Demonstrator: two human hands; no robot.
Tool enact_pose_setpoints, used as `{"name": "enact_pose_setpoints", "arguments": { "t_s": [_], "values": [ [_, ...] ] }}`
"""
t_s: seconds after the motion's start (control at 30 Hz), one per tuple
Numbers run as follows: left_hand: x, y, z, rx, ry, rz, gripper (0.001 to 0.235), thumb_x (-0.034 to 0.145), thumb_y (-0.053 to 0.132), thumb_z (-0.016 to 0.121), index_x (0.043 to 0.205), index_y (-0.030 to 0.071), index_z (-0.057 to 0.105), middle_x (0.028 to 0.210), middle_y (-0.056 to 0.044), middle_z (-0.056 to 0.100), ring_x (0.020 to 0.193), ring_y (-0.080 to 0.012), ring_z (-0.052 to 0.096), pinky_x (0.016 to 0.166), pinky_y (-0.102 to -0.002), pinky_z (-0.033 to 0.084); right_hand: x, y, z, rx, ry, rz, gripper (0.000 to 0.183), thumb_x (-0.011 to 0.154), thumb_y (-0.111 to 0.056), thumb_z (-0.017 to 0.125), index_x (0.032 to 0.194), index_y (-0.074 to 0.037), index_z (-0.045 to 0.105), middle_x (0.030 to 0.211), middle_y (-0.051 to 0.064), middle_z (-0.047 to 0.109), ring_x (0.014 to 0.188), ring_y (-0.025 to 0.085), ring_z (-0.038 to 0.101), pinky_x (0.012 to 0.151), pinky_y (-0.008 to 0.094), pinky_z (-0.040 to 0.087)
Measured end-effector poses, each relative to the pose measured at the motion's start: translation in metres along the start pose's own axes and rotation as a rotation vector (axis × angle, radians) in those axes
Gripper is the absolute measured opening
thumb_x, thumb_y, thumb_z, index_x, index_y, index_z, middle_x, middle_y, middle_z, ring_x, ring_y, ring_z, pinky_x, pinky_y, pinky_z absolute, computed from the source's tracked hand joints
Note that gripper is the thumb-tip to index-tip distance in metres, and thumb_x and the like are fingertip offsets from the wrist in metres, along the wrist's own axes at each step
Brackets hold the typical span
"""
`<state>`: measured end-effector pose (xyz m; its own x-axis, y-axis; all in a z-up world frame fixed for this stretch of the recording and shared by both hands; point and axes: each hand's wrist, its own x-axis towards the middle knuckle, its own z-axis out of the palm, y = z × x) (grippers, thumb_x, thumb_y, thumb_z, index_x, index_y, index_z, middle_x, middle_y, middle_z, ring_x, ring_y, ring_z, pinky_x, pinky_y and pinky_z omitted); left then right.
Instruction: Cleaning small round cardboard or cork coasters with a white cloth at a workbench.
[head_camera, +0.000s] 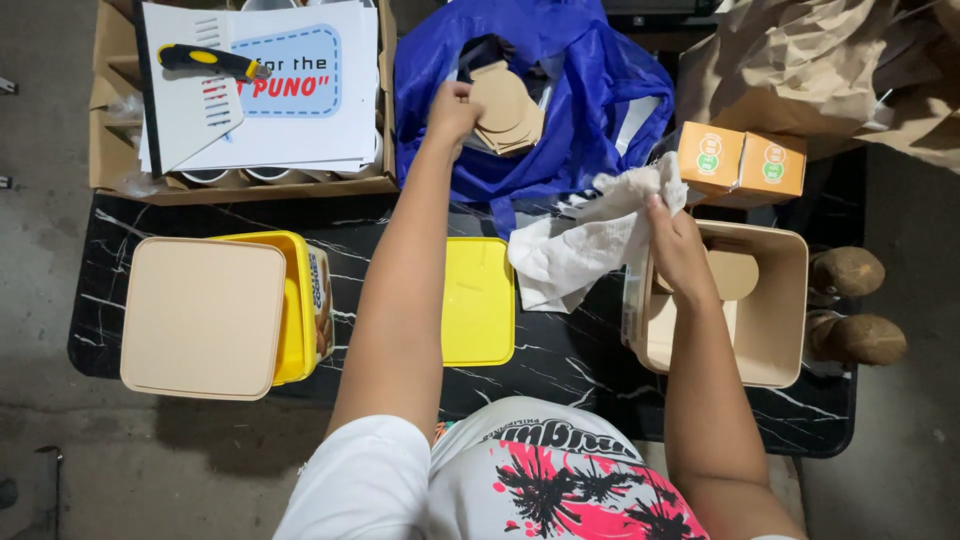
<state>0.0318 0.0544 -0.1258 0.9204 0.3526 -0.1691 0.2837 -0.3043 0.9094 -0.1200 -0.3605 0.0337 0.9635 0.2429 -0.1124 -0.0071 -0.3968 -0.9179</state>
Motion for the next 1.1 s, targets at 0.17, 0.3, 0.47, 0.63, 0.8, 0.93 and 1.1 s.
{"name": "enact_pose_setpoints", "arguments": {
  "t_s": [0.17,0.3,0.47,0.63,0.8,0.93,1.1],
  "values": [
    [-0.096,0.066,-0.023,-0.458,0.231,0.167,0.033,0.085,0.011,0.076,0.115,-0.001,0.067,0.097,-0.006,0.072,0.088,-0.0165,0.069,0.080,-0.031,0.056,0.010,-0.005,0.027,0.540,0.278,0.150,0.053,0.110,-0.041,0.044,0.113,0.006,0.068,0.098,0.016,0.065,0.088,0.022,0.063,0.082,0.037,0.053],
    [-0.205,0.090,0.015,-0.161,0.267,0.332,0.023,0.093,0.014,0.077,0.109,-0.002,0.073,0.097,-0.012,0.070,0.087,-0.0192,0.065,0.081,-0.033,0.055,0.003,-0.012,0.081,0.829,0.394,0.118,0.050,0.111,-0.043,0.042,0.118,0.000,0.067,0.101,0.013,0.068,0.087,0.025,0.063,0.077,0.041,0.051],
    [-0.276,0.110,0.051,-0.271,0.174,0.319,0.023,0.095,0.013,0.071,0.114,0.000,0.073,0.102,-0.011,0.075,0.090,-0.0157,0.070,0.083,-0.031,0.056,0.015,-0.049,0.139,-0.098,0.377,-0.449,0.060,0.117,-0.042,0.034,0.115,0.008,0.066,0.103,0.023,0.071,0.094,0.033,0.066,0.079,0.051,0.045],
    [-0.304,0.128,0.044,-0.352,0.080,0.227,0.027,0.093,0.012,0.070,0.118,0.000,0.071,0.097,-0.009,0.077,0.081,-0.0128,0.069,0.075,-0.028,0.057,0.035,0.000,0.141,0.209,0.315,0.199,0.059,0.111,-0.046,0.044,0.109,0.006,0.073,0.099,0.022,0.074,0.089,0.022,0.067,0.081,0.041,0.054],
    [-0.294,0.115,0.055,-0.348,0.111,0.312,0.024,0.094,0.009,0.070,0.117,0.000,0.071,0.105,-0.013,0.078,0.091,-0.0149,0.073,0.081,-0.028,0.057,-0.024,-0.134,0.125,0.017,0.448,-0.840,0.050,0.114,-0.025,0.041,0.129,0.023,0.043,0.124,0.036,0.054,0.114,0.034,0.057,0.090,0.050,0.046],
    [-0.311,0.133,0.042,-0.246,0.093,0.394,0.026,0.093,0.005,0.067,0.118,0.000,0.071,0.105,-0.015,0.077,0.093,-0.0193,0.076,0.083,-0.028,0.057,0.002,-0.066,0.124,0.395,0.225,-0.709,0.051,0.114,-0.031,0.051,0.133,0.014,0.038,0.120,0.019,0.066,0.105,0.026,0.057,0.086,0.057,0.047],
    [-0.317,0.142,0.043,-0.204,0.060,0.373,0.026,0.093,0.008,0.069,0.119,0.002,0.071,0.106,-0.015,0.075,0.085,-0.0217,0.075,0.073,-0.029,0.057,0.053,0.018,0.126,0.569,0.395,0.114,0.049,0.113,-0.041,0.051,0.085,-0.002,0.061,0.073,0.002,0.061,0.067,0.017,0.055,0.060,0.037,0.043]
  ]
}}
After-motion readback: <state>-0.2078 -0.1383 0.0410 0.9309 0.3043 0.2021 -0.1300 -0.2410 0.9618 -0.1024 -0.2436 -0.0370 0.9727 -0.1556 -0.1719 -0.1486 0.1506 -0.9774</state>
